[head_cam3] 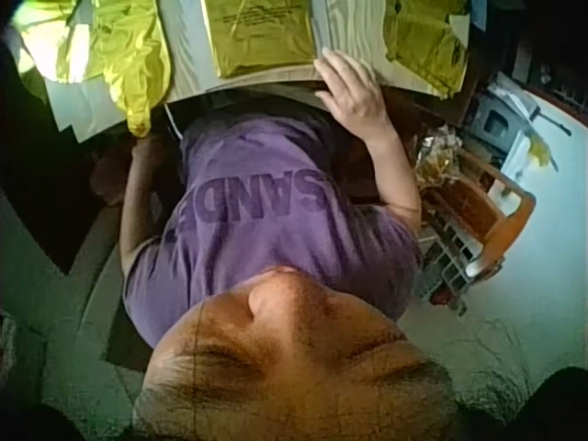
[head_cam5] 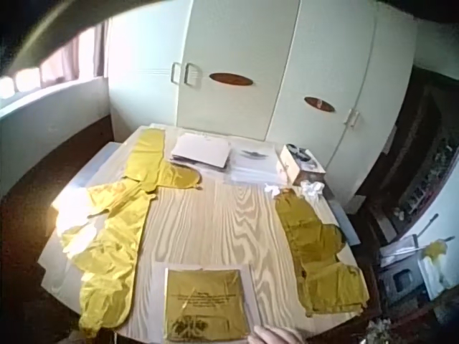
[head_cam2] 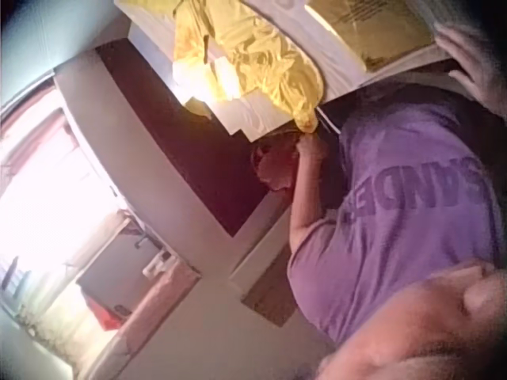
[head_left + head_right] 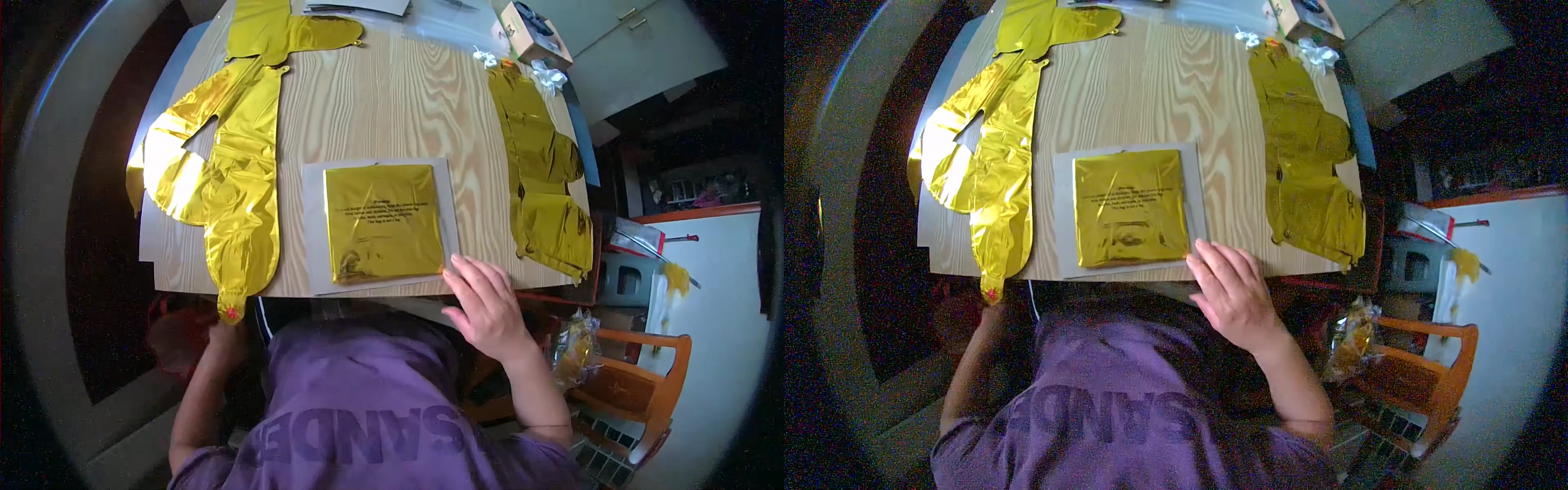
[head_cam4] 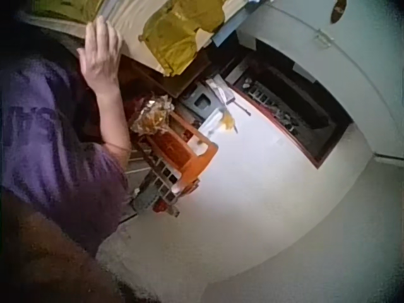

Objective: Folding and placing gold foil balloons into plastic sleeves with cardboard inserts.

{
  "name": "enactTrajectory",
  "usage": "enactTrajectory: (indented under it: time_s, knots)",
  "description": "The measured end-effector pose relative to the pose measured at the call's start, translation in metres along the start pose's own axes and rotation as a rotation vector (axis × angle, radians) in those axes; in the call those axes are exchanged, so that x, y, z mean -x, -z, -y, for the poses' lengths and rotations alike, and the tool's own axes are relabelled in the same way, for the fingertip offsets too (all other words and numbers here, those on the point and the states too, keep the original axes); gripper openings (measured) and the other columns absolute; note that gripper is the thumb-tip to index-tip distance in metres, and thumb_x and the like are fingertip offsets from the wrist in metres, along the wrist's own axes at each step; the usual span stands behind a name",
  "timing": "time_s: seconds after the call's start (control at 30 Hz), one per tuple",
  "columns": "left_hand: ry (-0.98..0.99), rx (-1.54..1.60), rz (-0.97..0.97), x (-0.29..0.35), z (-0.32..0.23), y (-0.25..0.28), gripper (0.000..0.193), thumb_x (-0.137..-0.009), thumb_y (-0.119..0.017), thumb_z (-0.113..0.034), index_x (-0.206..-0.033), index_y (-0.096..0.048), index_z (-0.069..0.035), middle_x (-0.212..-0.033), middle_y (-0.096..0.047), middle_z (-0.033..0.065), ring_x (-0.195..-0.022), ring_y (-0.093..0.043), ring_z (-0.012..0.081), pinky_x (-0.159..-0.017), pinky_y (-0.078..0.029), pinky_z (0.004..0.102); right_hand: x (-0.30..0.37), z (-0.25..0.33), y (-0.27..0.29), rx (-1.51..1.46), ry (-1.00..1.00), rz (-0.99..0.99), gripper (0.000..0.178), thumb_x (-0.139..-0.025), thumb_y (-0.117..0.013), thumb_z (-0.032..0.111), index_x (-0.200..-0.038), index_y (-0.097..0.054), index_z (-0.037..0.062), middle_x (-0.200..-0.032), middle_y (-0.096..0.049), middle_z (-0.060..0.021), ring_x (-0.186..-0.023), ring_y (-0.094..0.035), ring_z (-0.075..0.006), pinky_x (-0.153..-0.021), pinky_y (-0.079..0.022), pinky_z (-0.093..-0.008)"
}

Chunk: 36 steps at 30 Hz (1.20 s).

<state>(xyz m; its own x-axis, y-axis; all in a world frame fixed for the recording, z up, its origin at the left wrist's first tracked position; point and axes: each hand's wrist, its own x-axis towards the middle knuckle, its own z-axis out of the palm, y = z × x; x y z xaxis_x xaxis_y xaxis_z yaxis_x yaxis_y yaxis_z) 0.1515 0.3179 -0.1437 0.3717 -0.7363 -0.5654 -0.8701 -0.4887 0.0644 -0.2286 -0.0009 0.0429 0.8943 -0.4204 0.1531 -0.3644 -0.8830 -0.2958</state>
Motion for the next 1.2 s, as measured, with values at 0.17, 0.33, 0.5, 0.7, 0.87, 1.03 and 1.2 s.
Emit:
enactTrajectory:
  time_s: [0.17, 0.33, 0.5, 0.7, 0.87, 1.03, 1.2]
  knots:
    - [-0.343, 0.364, 0.150, 0.070, -0.130, 0.176, 0.035, -0.081, -0.076, -0.038, -0.086, -0.068, -0.004, -0.094, -0.070, 0.0186, -0.088, -0.069, 0.0409, -0.079, -0.055, 0.0486, 0.006, -0.009, -0.014, 0.066, 0.081, -0.072, 0.054, -0.078, -0.077, 0.015, -0.128, -0.060, 0.0029, -0.134, -0.057, -0.0143, -0.122, -0.054, -0.0304, -0.104, -0.043, -0.0454]
    - [-0.802, 0.130, -0.749, 0.034, -0.170, 0.203, 0.036, -0.071, -0.084, -0.024, -0.099, -0.069, -0.008, -0.113, -0.067, 0.0089, -0.110, -0.064, 0.0300, -0.095, -0.051, 0.0461, 0.000, -0.009, -0.016, 0.078, 0.103, -0.140, 0.058, -0.071, -0.082, 0.010, -0.125, -0.062, 0.0043, -0.127, -0.059, -0.0131, -0.115, -0.057, -0.0305, -0.098, -0.045, -0.0465]
    - [-0.978, 0.202, -0.931, -0.009, -0.165, 0.169, 0.030, -0.074, -0.080, -0.007, -0.102, -0.069, -0.006, -0.113, -0.069, 0.0082, -0.111, -0.066, 0.0260, -0.096, -0.050, 0.0440, 0.010, -0.010, -0.021, 0.137, 0.138, -0.216, 0.037, -0.080, -0.076, 0.017, -0.113, -0.066, 0.0036, -0.113, -0.063, -0.0102, -0.105, -0.059, -0.0274, -0.098, -0.045, -0.0464]
    - [-0.894, 0.337, -0.909, -0.008, -0.168, 0.168, 0.035, -0.077, -0.079, -0.008, -0.109, -0.066, -0.005, -0.107, -0.072, 0.0080, -0.102, -0.070, 0.0223, -0.083, -0.052, 0.0389, -0.005, -0.011, -0.008, -0.147, 0.037, -0.233, 0.016, -0.076, -0.077, 0.009, -0.087, -0.066, 0.0039, -0.101, -0.065, -0.0094, -0.096, -0.060, -0.0278, -0.090, -0.049, -0.0415]
    - [-0.713, 0.405, -0.838, -0.015, -0.168, 0.172, 0.041, -0.084, -0.077, -0.016, -0.122, -0.061, -0.007, -0.093, -0.074, 0.0066, -0.081, -0.071, 0.0246, -0.076, -0.049, 0.0387, -0.016, -0.012, -0.013, -0.299, -0.095, -0.203, 0.020, -0.075, -0.077, 0.003, -0.087, -0.060, 0.0036, -0.104, -0.061, -0.0110, -0.088, -0.060, -0.0277, -0.081, -0.051, -0.0387]
    - [-0.488, 0.676, -0.717, -0.011, -0.173, 0.168, 0.064, -0.085, -0.073, -0.004, -0.142, -0.045, -0.005, -0.093, -0.067, 0.0095, -0.081, -0.063, 0.0324, -0.081, -0.050, 0.0439, -0.026, -0.007, -0.008, -0.468, -0.368, -0.101, 0.043, -0.078, -0.076, -0.001, -0.111, -0.049, 0.0040, -0.112, -0.051, -0.0109, -0.082, -0.058, -0.0210, -0.075, -0.052, -0.0333]
    - [-0.689, 0.213, -0.812, -0.002, -0.185, 0.191, 0.060, -0.085, -0.071, -0.014, -0.140, -0.049, -0.008, -0.125, -0.057, 0.0149, -0.113, -0.055, 0.0346, -0.096, -0.043, 0.0511, -0.031, -0.016, -0.004, -0.482, -0.343, -0.035, 0.044, -0.079, -0.074, -0.003, -0.114, -0.049, 0.0035, -0.114, -0.048, -0.0113, -0.079, -0.057, -0.0194, -0.074, -0.053, -0.0319]
